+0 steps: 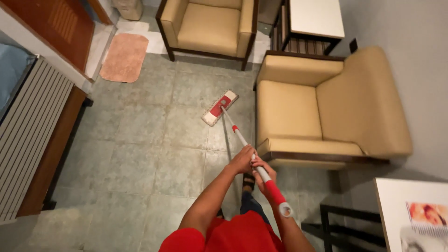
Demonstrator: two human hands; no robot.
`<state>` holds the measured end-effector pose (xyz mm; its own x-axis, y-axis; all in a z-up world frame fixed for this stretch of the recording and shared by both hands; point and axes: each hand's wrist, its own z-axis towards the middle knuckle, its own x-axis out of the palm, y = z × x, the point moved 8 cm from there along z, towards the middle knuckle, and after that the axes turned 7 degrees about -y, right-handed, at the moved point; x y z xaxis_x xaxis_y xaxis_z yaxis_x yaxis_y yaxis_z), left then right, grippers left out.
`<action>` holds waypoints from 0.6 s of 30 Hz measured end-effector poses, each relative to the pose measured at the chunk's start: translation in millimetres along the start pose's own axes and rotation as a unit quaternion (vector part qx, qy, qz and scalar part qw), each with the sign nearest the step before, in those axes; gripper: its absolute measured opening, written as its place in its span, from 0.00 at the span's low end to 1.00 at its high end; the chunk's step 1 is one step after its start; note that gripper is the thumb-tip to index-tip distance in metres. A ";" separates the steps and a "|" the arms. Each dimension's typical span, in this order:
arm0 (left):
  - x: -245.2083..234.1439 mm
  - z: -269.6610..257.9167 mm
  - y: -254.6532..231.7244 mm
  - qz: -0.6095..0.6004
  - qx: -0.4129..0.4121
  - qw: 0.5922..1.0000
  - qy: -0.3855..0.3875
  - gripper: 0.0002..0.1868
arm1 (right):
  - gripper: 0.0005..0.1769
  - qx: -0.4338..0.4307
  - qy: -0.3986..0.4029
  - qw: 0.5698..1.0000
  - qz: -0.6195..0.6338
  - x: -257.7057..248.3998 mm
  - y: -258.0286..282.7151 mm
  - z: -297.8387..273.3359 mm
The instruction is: The person mops a tiled floor in a bedroom using a flat mop with a red and white head. They move the mop back and forth across the floor, navigating around two beds, two armchairs, a small table, and a door, covering the entire visible floor area.
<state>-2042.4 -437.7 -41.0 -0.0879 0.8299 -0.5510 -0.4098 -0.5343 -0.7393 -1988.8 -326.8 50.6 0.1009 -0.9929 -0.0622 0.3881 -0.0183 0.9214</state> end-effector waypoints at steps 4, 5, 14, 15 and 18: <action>9.4 61.7 40.9 0.098 -0.044 0.992 0.059 0.31 | 0.01 -0.004 -0.031 0.999 0.022 3.5 -22.1 55.9; 9.9 76.9 44.9 0.138 -0.037 0.987 0.071 0.23 | 0.05 -0.011 -0.056 0.998 0.025 1.9 -16.9 69.4; 7.2 169.8 104.0 0.142 -0.019 0.990 -0.019 0.18 | 0.06 -0.104 0.064 0.992 -0.026 10.1 -31.6 199.8; 0.7 172.2 107.4 0.126 0.000 0.990 -0.065 0.21 | 0.05 -0.116 0.093 0.988 -0.035 15.6 -35.7 206.0; -6.3 182.4 132.0 0.103 -0.035 0.992 -0.059 0.33 | 0.06 -0.121 0.109 0.987 -0.002 26.5 -30.3 230.8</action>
